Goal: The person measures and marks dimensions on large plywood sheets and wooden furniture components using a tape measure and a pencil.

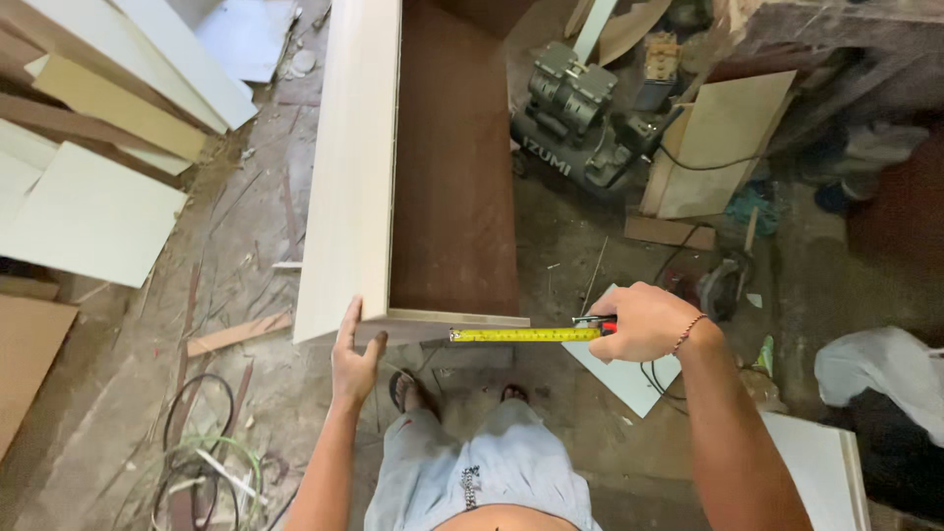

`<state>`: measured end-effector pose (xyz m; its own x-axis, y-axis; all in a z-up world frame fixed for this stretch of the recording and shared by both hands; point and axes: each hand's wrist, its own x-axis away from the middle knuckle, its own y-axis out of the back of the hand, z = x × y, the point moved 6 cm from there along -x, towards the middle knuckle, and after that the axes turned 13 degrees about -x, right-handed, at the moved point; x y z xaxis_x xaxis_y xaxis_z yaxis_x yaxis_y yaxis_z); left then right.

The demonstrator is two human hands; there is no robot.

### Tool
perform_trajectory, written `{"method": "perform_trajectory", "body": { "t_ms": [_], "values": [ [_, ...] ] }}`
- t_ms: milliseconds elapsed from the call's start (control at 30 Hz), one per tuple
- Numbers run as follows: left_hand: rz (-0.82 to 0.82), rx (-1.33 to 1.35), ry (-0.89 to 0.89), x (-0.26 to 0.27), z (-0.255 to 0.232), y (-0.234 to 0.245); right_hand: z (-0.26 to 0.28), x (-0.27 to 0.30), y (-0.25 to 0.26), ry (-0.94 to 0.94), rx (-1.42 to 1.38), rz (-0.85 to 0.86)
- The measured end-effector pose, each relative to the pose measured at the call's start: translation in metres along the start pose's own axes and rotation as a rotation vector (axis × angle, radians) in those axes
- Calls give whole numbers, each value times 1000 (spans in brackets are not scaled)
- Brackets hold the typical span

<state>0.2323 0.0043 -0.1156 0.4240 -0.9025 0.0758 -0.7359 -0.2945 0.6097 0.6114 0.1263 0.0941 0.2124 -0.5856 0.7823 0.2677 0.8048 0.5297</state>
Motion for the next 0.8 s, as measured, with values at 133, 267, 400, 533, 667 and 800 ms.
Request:
{"method": "perform_trajectory", "body": {
  "t_ms": [133,267,400,533,667,800],
  "values": [
    [-211,-171,-60,-9,8,-15,-26,-1,3,38,19,19],
    [-450,-534,-121,-24,15,-23,-46,2,12,40,8,15],
    [-459,-692,-73,-32,1,-31,-58,4,25,21,-29,-33],
    [-444,-706,-50,-36,7,-33,-51,-3,28,35,-1,-37],
    [-393,-569,-31,-22,-5,-19,-25,-11,29,46,51,-46],
    [-341,-326,21,-17,5,-10,8,-21,29,33,113,-76]
  ]
}}
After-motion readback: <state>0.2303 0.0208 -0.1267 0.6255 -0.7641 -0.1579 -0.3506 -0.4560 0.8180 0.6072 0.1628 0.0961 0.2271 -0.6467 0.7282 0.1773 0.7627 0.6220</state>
